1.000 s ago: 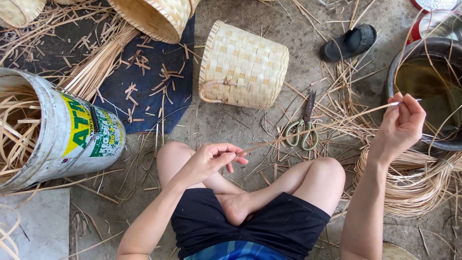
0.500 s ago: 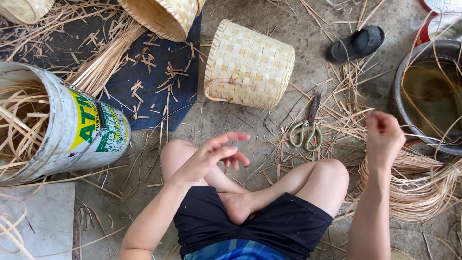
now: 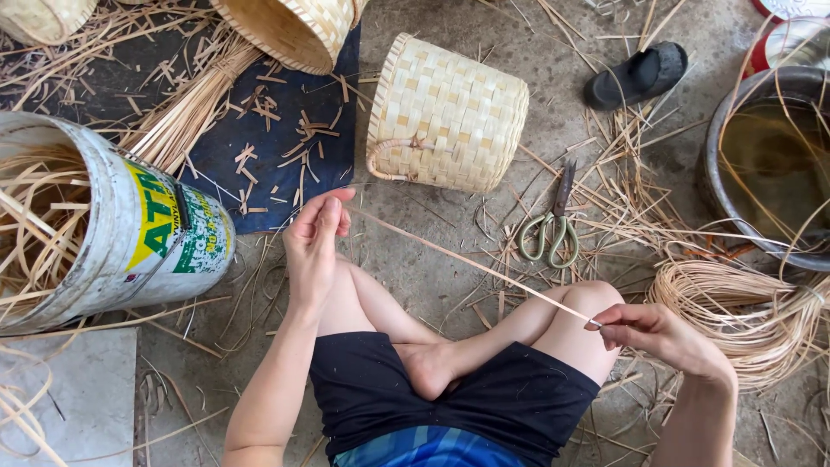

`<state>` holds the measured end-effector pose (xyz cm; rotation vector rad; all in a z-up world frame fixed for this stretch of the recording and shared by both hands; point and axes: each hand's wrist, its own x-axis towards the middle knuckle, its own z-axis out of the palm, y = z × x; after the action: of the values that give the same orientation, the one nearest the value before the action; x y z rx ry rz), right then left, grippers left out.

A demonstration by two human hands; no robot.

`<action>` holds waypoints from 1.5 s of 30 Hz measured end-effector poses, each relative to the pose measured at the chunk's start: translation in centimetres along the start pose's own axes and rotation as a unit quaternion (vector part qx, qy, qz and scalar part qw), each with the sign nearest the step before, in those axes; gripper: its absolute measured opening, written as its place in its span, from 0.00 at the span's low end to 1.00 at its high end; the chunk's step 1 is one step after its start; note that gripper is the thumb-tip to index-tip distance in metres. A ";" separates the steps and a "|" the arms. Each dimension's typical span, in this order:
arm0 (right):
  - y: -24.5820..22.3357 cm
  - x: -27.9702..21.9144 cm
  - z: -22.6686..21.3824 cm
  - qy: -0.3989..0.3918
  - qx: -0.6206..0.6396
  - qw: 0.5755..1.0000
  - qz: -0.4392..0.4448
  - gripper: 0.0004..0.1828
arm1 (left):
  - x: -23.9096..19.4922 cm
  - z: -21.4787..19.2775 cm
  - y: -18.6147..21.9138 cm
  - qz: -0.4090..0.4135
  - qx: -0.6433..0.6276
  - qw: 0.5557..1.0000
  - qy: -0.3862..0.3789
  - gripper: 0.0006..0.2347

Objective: The recorder is weaving a basket from bamboo strips on a workshop floor, using a knife and scissors for trimming.

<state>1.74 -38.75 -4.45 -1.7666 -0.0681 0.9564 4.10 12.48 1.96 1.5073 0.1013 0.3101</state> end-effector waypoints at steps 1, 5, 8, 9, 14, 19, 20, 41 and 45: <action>0.0 -0.2 0.0 0.002 0.002 1.000 0.000 0.13 | 0.0 0.1 0.2 0.000 0.000 1.000 -0.003 0.12; -0.3 -0.5 -0.3 0.015 -0.008 1.000 -0.002 0.15 | -0.2 0.1 1.1 -0.006 0.024 1.000 0.004 0.12; 0.0 -0.8 -0.6 0.019 -0.002 1.000 -0.007 0.14 | -0.2 -0.4 0.5 -0.008 0.042 0.999 0.001 0.12; 0.2 -0.9 -0.7 0.022 0.007 1.000 -0.010 0.13 | -0.1 -0.6 0.0 -0.006 0.048 0.999 -0.003 0.13; 2.5 -1.9 -0.5 -0.002 0.186 0.947 -0.261 0.07 | 7.5 -0.4 -4.0 0.027 0.105 0.994 0.004 0.17; 5.4 -2.1 1.6 0.072 0.260 0.900 -0.344 0.06 | 19.9 -0.9 -16.6 0.067 0.167 0.984 0.007 0.30; 5.5 -1.9 2.2 0.129 0.260 0.908 -0.303 0.06 | 21.3 -0.8 -17.9 0.046 0.207 0.977 -0.015 0.32; -5.3 2.0 7.8 0.342 0.175 0.894 -0.230 0.08 | 5.2 2.2 -15.7 -0.344 -0.247 0.856 -0.297 0.45; -6.6 2.8 8.8 0.333 0.197 0.881 -0.271 0.08 | 2.9 9.3 -12.1 -0.357 -0.248 0.858 -0.275 0.37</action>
<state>0.69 -27.88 -1.51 -1.4801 0.0693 -0.0723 10.98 3.90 -9.02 0.9039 0.1069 -0.6580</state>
